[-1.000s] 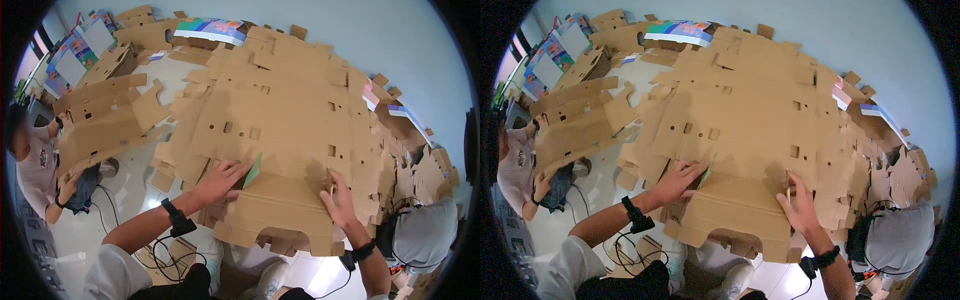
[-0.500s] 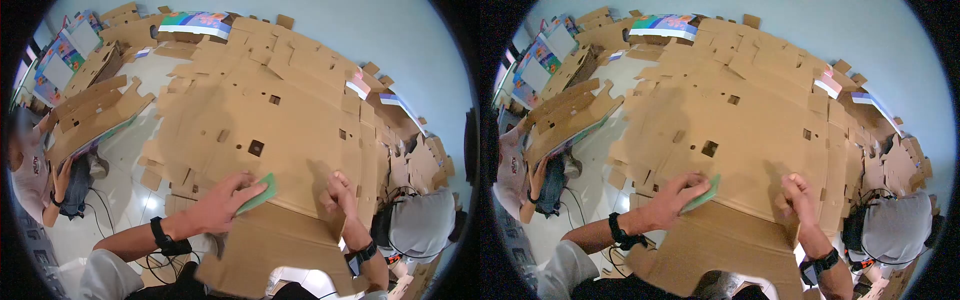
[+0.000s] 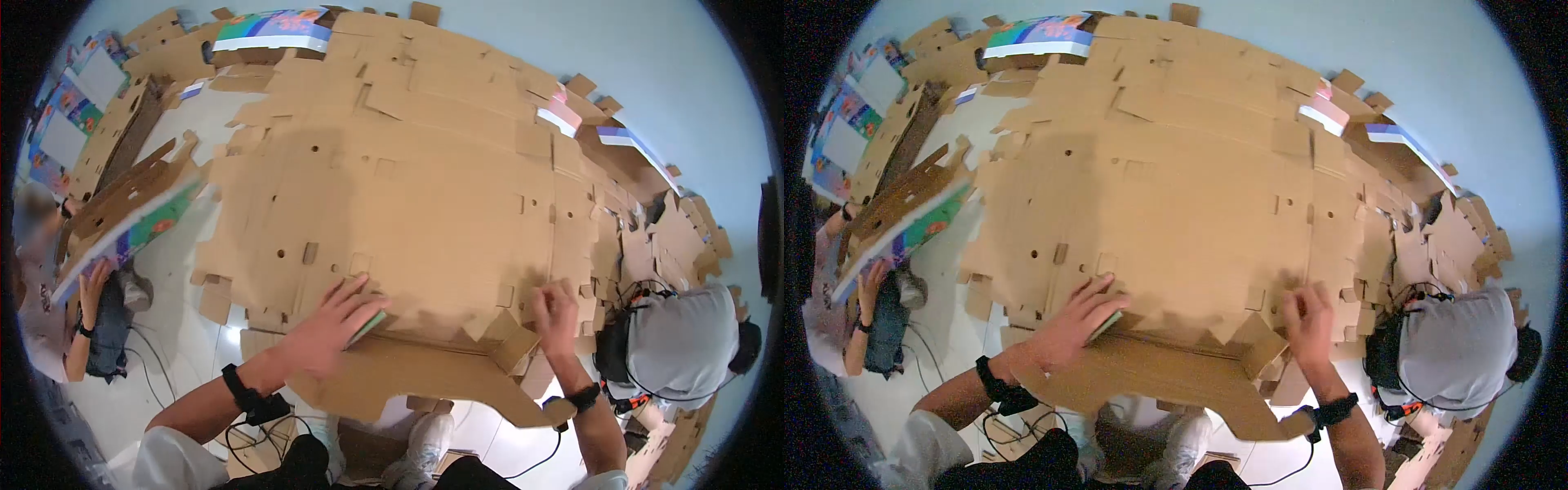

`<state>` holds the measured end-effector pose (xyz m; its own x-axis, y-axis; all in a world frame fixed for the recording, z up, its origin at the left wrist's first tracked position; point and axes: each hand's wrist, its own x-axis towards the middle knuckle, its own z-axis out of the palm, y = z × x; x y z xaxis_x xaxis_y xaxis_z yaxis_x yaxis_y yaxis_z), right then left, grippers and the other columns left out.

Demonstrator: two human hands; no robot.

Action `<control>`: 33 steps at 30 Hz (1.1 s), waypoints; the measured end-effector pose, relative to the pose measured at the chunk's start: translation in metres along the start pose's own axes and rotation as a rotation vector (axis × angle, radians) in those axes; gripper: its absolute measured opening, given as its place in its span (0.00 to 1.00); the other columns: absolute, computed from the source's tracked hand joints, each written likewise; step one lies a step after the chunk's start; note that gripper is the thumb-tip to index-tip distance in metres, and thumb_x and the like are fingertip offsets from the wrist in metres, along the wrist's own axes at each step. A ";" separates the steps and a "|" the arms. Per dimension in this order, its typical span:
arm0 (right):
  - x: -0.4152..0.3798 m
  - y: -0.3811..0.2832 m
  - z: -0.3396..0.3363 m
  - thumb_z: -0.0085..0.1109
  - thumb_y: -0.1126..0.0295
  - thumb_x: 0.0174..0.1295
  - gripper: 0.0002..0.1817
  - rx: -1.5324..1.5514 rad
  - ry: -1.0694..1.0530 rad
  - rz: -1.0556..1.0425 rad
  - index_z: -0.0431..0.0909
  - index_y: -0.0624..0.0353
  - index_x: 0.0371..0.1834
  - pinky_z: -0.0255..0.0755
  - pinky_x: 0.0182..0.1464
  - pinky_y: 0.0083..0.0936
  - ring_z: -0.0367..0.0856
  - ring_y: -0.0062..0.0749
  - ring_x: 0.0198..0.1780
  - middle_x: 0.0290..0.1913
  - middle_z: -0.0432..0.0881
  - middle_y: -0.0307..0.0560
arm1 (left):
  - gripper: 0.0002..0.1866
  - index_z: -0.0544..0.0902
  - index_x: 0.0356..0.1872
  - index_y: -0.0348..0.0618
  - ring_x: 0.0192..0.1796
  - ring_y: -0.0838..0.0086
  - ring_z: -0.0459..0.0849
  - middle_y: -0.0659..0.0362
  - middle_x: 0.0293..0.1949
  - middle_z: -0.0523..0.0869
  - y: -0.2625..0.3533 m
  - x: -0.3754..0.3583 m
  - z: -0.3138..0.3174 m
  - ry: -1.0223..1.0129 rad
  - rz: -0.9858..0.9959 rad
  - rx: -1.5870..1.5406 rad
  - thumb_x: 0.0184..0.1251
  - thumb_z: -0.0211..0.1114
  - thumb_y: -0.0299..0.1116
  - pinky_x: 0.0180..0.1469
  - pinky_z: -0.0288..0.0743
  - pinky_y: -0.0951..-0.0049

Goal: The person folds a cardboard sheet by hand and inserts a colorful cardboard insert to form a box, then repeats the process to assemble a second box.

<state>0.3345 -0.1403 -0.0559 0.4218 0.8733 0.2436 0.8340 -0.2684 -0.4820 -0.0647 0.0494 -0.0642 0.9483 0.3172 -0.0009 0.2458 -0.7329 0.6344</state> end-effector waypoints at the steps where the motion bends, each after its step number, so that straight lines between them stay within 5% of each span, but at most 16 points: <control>1: -0.009 0.016 -0.012 0.65 0.71 0.75 0.08 -0.064 0.030 0.024 0.81 0.65 0.41 0.76 0.38 0.34 0.82 0.39 0.36 0.35 0.81 0.50 | 0.46 0.66 0.80 0.40 0.87 0.40 0.52 0.45 0.79 0.67 -0.006 0.001 0.004 -0.008 -0.017 -0.039 0.63 0.69 0.50 0.86 0.47 0.41; 3: -0.040 0.043 -0.035 0.66 0.73 0.73 0.07 -0.192 0.069 0.085 0.80 0.65 0.45 0.79 0.42 0.35 0.83 0.43 0.40 0.41 0.83 0.55 | 0.45 0.66 0.80 0.41 0.87 0.41 0.53 0.46 0.79 0.67 -0.003 0.004 0.002 0.017 -0.040 -0.047 0.65 0.67 0.51 0.85 0.47 0.41; 6: -0.073 0.035 -0.066 0.62 0.76 0.76 0.07 0.126 -0.161 0.531 0.78 0.63 0.52 0.83 0.46 0.33 0.87 0.36 0.44 0.48 0.84 0.50 | 0.43 0.67 0.78 0.41 0.87 0.42 0.54 0.47 0.79 0.67 0.001 0.007 -0.005 0.008 -0.060 -0.064 0.67 0.67 0.52 0.85 0.48 0.42; 9: -0.104 0.046 -0.091 0.54 0.80 0.79 0.09 0.442 -0.211 0.572 0.80 0.64 0.56 0.85 0.50 0.33 0.88 0.33 0.53 0.52 0.86 0.48 | 0.42 0.68 0.77 0.42 0.87 0.42 0.54 0.47 0.79 0.67 0.002 0.008 -0.007 0.008 -0.066 -0.094 0.67 0.68 0.54 0.85 0.47 0.43; 13: -0.112 0.035 -0.125 0.52 0.89 0.73 0.19 0.909 -0.362 0.608 0.82 0.63 0.62 0.82 0.68 0.34 0.85 0.35 0.63 0.64 0.81 0.48 | 0.43 0.68 0.76 0.44 0.88 0.42 0.54 0.47 0.78 0.69 0.001 0.010 -0.006 0.032 -0.078 -0.173 0.64 0.73 0.54 0.86 0.44 0.44; 16: -0.097 -0.013 -0.117 0.57 0.91 0.68 0.21 0.691 -0.244 0.489 0.83 0.63 0.60 0.80 0.71 0.35 0.84 0.37 0.64 0.63 0.81 0.48 | 0.46 0.68 0.76 0.46 0.88 0.43 0.54 0.48 0.78 0.71 0.006 0.010 -0.010 0.051 -0.133 -0.248 0.60 0.78 0.53 0.86 0.42 0.45; 20: -0.089 0.007 -0.116 0.67 0.83 0.66 0.22 0.188 -0.378 0.211 0.81 0.64 0.65 0.78 0.65 0.31 0.84 0.36 0.63 0.60 0.84 0.50 | 0.47 0.69 0.76 0.46 0.88 0.44 0.54 0.48 0.76 0.74 0.009 0.011 -0.013 0.040 -0.133 -0.251 0.57 0.81 0.51 0.87 0.41 0.44; 21: -0.082 0.001 -0.105 0.70 0.76 0.68 0.13 0.480 -0.176 0.451 0.85 0.66 0.54 0.78 0.60 0.28 0.84 0.33 0.56 0.55 0.84 0.51 | 0.46 0.69 0.76 0.46 0.88 0.43 0.54 0.48 0.75 0.75 0.008 0.010 -0.013 0.039 -0.117 -0.252 0.58 0.80 0.50 0.87 0.41 0.44; 24: -0.057 -0.021 -0.110 0.71 0.72 0.69 0.16 -0.041 -0.212 0.274 0.82 0.66 0.56 0.77 0.45 0.30 0.84 0.30 0.40 0.36 0.86 0.52 | 0.45 0.71 0.75 0.45 0.88 0.42 0.55 0.47 0.74 0.76 0.007 0.006 -0.017 -0.011 -0.022 -0.163 0.58 0.79 0.50 0.86 0.43 0.42; 25: -0.047 -0.049 -0.099 0.70 0.73 0.68 0.15 0.184 -0.016 0.287 0.82 0.65 0.56 0.75 0.38 0.30 0.82 0.28 0.34 0.32 0.85 0.50 | 0.44 0.71 0.75 0.45 0.87 0.42 0.56 0.47 0.74 0.76 0.007 0.006 -0.020 -0.036 0.015 -0.118 0.59 0.78 0.50 0.86 0.44 0.41; 33: 0.021 -0.129 -0.084 0.75 0.70 0.63 0.05 0.273 -0.614 -0.189 0.87 0.55 0.37 0.78 0.27 0.29 0.87 0.32 0.22 0.25 0.87 0.44 | 0.39 0.73 0.73 0.43 0.88 0.42 0.53 0.47 0.77 0.70 0.012 0.011 -0.013 -0.037 -0.033 -0.098 0.60 0.74 0.45 0.87 0.44 0.39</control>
<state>0.2653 -0.1214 0.0824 -0.0663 0.9884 -0.1370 0.7203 -0.0476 -0.6921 -0.0541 0.0518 -0.0462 0.9474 0.3161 -0.0508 0.2579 -0.6596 0.7060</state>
